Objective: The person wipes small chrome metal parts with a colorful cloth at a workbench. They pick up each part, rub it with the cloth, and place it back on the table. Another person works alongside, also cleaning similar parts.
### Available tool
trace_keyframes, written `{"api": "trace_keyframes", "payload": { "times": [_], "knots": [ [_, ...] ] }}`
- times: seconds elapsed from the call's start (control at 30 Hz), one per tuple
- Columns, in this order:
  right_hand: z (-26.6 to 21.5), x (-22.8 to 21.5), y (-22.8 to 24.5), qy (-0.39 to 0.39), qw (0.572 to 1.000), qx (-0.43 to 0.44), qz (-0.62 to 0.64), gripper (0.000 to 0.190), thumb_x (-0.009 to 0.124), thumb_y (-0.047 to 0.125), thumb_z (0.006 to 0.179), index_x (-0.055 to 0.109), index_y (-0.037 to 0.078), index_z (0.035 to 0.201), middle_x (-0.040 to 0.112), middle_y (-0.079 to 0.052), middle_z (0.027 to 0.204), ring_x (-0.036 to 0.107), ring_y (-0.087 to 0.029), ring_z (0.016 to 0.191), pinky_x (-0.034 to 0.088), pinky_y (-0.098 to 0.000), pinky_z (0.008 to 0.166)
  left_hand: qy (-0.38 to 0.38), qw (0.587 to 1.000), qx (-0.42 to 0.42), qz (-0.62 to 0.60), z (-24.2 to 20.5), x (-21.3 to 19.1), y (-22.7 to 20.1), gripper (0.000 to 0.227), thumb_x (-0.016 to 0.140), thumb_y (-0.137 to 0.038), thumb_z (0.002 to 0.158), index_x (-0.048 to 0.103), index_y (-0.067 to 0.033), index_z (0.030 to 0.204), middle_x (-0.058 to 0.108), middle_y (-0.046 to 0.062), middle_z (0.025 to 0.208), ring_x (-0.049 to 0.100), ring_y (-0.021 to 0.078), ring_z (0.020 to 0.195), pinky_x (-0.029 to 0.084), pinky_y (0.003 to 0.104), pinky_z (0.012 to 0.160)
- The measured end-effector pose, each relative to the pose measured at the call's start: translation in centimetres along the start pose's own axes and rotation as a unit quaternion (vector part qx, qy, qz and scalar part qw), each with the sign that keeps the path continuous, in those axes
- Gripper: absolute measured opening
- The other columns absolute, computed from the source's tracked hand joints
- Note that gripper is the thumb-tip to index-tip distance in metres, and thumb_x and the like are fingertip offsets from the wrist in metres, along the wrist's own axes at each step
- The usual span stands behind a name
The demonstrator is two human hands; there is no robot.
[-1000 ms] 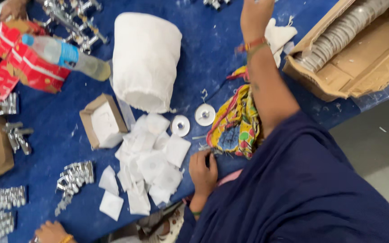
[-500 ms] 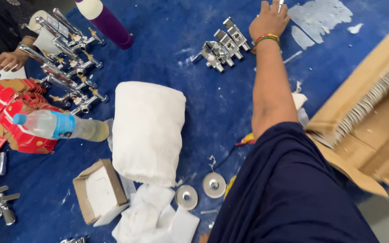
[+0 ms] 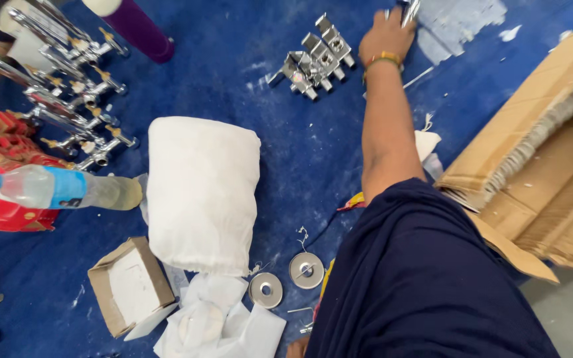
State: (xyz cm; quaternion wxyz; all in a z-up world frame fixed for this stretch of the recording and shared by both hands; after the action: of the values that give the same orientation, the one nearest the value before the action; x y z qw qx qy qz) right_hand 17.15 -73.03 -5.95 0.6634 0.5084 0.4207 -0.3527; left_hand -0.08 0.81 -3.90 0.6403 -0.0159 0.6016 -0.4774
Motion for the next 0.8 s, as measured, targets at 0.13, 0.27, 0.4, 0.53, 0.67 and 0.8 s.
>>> {"api": "trace_keyframes", "payload": {
  "times": [0.13,0.27,0.4,0.53,0.67,0.8],
  "knots": [
    [-6.6,-4.2,0.6,-0.113,0.993,-0.007,-0.04,0.039,0.054,0.027,0.096,0.068,0.018,0.131,0.047,-0.018,0.149,0.031,-0.053,0.141,0.023,-0.0604,0.115,-0.101,0.989,0.1,-0.047,3.3,3.9,1.1,0.018,0.078,-0.021,0.054,0.071,-0.0223,0.071,0.066,0.003,0.068,0.06,0.0245,0.061,0.046,0.041,0.056],
    [-13.5,-7.9,2.1,-0.041,0.997,-0.005,-0.07,0.042,0.052,0.028,0.093,0.064,0.019,0.132,0.046,-0.014,0.149,0.04,-0.045,0.132,0.033,-0.0567,0.107,-0.182,0.966,0.171,-0.071,5.8,3.8,-0.4,0.019,0.079,-0.022,0.05,0.071,-0.0246,0.067,0.065,0.002,0.065,0.06,0.0233,0.058,0.046,0.041,0.054],
    [-20.8,-10.4,3.6,0.055,0.996,-0.003,-0.074,0.039,0.049,0.026,0.099,0.064,0.02,0.136,0.05,-0.013,0.148,0.045,-0.049,0.131,0.037,-0.0546,0.108,-0.064,0.983,0.156,-0.074,5.5,0.9,-1.6,0.017,0.079,-0.015,0.06,0.073,-0.0191,0.075,0.068,0.006,0.071,0.063,0.0276,0.063,0.05,0.043,0.056],
    [-26.4,-11.9,5.5,0.089,0.989,-0.054,-0.103,0.042,0.051,0.029,0.095,0.063,0.022,0.134,0.05,-0.012,0.145,0.048,-0.049,0.125,0.04,-0.0541,0.1,-0.025,0.986,0.131,-0.099,4.8,-2.4,-4.3,0.014,0.074,-0.009,0.075,0.069,-0.0119,0.087,0.069,0.009,0.082,0.065,0.0319,0.076,0.051,0.044,0.067],
    [-30.9,-11.6,7.0,0.093,0.979,-0.143,-0.114,0.038,0.051,0.029,0.095,0.068,0.024,0.129,0.056,-0.009,0.139,0.051,-0.044,0.126,0.04,-0.0556,0.101,-0.031,0.99,0.09,-0.107,4.2,-4.6,-6.1,0.011,0.072,-0.009,0.08,0.067,-0.0087,0.089,0.069,0.01,0.086,0.064,0.0335,0.083,0.05,0.045,0.073],
    [-34.0,-11.4,7.3,0.091,0.958,-0.251,-0.1,0.034,0.054,0.03,0.095,0.073,0.026,0.123,0.061,-0.008,0.137,0.055,-0.042,0.125,0.04,-0.0542,0.104,-0.029,0.988,0.079,-0.128,4.0,-6.0,-6.7,0.009,0.071,-0.009,0.083,0.067,-0.0074,0.091,0.069,0.011,0.088,0.063,0.0346,0.084,0.049,0.046,0.074]
  ]
}}
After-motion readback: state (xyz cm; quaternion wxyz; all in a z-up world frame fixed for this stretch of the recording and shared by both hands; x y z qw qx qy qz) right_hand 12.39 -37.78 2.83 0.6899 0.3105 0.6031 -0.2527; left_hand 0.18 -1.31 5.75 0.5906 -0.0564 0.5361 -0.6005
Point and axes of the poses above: each hand's wrist, its own z-axis towards the middle knuckle, its own x-axis out of the palm, y = z × x, the point moved 2 cm from there along z, towards the middle knuckle
